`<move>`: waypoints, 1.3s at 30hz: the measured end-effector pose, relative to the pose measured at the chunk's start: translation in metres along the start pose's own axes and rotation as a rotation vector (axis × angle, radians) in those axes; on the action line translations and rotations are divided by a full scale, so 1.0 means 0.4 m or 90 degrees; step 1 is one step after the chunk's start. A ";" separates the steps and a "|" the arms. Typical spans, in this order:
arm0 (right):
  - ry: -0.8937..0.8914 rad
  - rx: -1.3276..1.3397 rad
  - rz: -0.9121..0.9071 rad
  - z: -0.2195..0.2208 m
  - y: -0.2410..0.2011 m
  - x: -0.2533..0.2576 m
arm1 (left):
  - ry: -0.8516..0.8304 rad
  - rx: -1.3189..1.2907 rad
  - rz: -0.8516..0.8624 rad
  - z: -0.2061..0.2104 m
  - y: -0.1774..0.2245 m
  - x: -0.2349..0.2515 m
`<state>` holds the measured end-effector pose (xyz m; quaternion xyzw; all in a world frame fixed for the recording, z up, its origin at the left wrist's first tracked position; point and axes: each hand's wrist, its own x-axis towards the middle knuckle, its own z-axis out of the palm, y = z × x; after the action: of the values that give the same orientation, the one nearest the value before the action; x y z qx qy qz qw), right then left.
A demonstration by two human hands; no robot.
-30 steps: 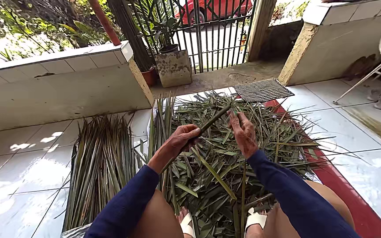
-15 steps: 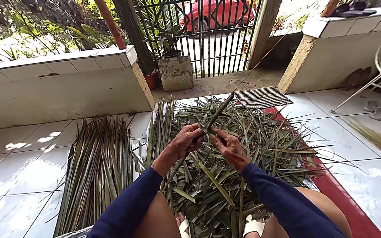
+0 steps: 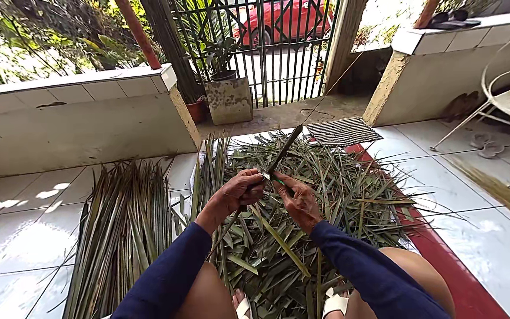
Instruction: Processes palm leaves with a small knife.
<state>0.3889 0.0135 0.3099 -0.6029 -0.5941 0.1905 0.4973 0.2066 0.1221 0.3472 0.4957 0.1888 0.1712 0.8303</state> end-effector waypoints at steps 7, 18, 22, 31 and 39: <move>-0.038 0.039 0.030 -0.007 0.001 0.014 | 0.002 -0.022 0.036 -0.007 -0.011 0.006; -0.016 0.100 0.063 0.008 0.000 0.017 | 0.063 0.029 0.079 0.022 -0.016 0.019; -0.006 0.088 0.019 0.011 0.003 0.015 | 0.053 -0.011 0.049 0.019 -0.010 0.017; 0.043 0.021 0.014 0.007 0.011 0.019 | 0.012 0.000 0.018 0.024 -0.009 0.016; 0.081 -0.186 0.066 0.010 -0.009 0.018 | 0.128 0.188 0.045 0.038 -0.003 0.009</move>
<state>0.3855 0.0208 0.3139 -0.7095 -0.5508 0.0895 0.4303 0.2172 0.1115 0.3522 0.5987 0.2762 0.2190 0.7193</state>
